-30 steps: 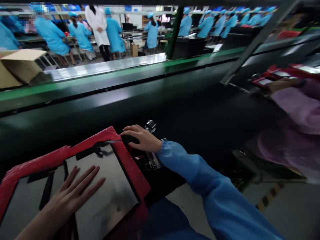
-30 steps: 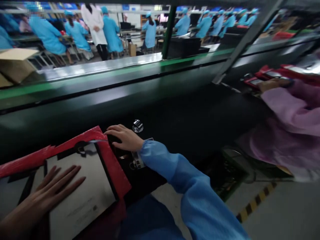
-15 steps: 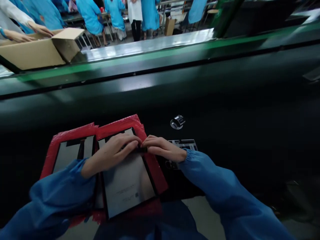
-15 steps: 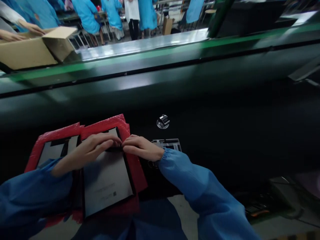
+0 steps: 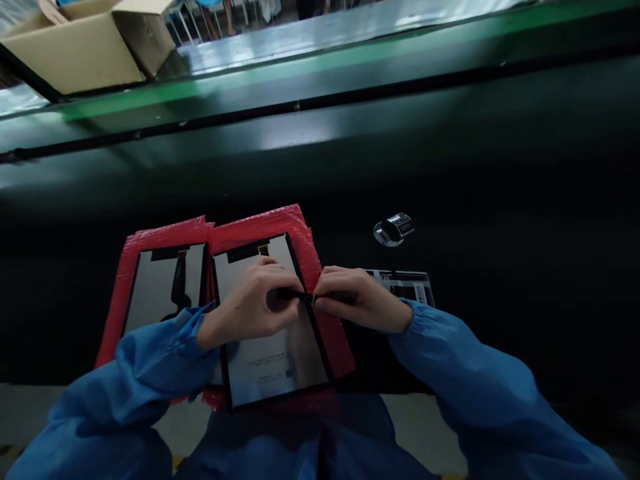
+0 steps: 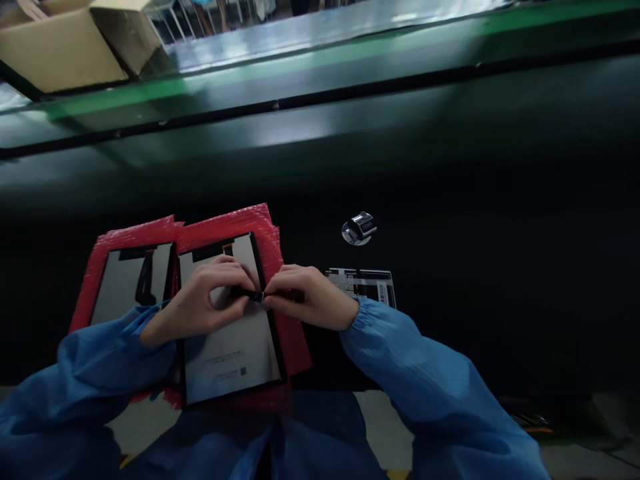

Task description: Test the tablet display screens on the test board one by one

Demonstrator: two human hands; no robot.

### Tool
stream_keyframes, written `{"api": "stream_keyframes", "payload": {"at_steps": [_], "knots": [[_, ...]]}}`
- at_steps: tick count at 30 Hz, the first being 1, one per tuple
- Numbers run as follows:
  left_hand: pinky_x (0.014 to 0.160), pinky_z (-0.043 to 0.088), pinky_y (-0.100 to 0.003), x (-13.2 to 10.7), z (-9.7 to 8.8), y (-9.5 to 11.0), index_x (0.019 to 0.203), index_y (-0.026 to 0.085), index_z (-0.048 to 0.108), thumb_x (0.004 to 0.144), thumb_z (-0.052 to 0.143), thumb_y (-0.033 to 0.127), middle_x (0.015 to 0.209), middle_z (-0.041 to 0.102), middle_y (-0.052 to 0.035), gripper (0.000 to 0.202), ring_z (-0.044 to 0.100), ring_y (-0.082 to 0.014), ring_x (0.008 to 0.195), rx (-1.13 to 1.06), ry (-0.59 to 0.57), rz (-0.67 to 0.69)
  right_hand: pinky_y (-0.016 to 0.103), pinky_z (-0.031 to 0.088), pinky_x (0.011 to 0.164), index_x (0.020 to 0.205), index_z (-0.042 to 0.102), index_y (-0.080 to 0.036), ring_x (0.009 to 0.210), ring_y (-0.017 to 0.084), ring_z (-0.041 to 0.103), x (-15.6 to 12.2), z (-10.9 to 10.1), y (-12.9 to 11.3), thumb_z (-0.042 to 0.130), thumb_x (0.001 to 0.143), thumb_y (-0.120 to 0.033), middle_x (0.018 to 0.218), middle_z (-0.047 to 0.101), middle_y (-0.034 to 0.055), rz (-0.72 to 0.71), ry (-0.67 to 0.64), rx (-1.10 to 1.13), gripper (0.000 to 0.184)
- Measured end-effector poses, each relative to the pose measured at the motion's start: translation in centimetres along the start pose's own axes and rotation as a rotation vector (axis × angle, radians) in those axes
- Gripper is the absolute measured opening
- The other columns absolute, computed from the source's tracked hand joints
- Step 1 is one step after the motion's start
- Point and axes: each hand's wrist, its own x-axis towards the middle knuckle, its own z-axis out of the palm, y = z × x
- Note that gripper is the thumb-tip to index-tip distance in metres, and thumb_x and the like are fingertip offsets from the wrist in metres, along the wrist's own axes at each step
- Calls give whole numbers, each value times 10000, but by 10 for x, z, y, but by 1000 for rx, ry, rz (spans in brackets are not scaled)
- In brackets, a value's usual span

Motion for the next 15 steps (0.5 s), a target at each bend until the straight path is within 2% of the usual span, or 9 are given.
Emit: {"api": "stream_keyframes", "payload": {"at_steps": [4, 7, 11, 15], "knots": [[872, 399, -354, -3, 9, 2, 803, 179, 609, 782, 546, 136, 771, 676, -7, 79, 607, -159, 755, 14, 8, -18, 247, 446, 713, 827, 654, -150, 735, 124, 554, 0, 6, 1, 593, 936, -224, 757, 649, 19, 5, 22, -82, 145], [830, 397, -316, -3, 17, 2, 742, 185, 551, 761, 540, 131, 699, 609, 20, 59, 557, -137, 701, -22, 29, -30, 264, 446, 729, 831, 651, -159, 755, 134, 566, -1, 9, 2, 564, 956, -246, 781, 666, 28, 2, -7, -97, 176], [761, 365, -284, -2, 22, -2, 676, 195, 422, 723, 537, 131, 648, 494, 56, 140, 470, -106, 634, -115, -19, -6, 271, 458, 724, 845, 658, -172, 772, 149, 568, -2, 13, 4, 533, 974, -253, 789, 674, 38, 3, -40, -74, 198], [735, 339, -288, -2, 23, -5, 668, 201, 369, 736, 529, 135, 643, 454, 59, 186, 458, -109, 643, -145, -42, 21, 250, 469, 688, 846, 664, -182, 779, 142, 577, -2, 14, 7, 548, 965, -236, 811, 666, 35, 18, -40, -50, 174]]}}
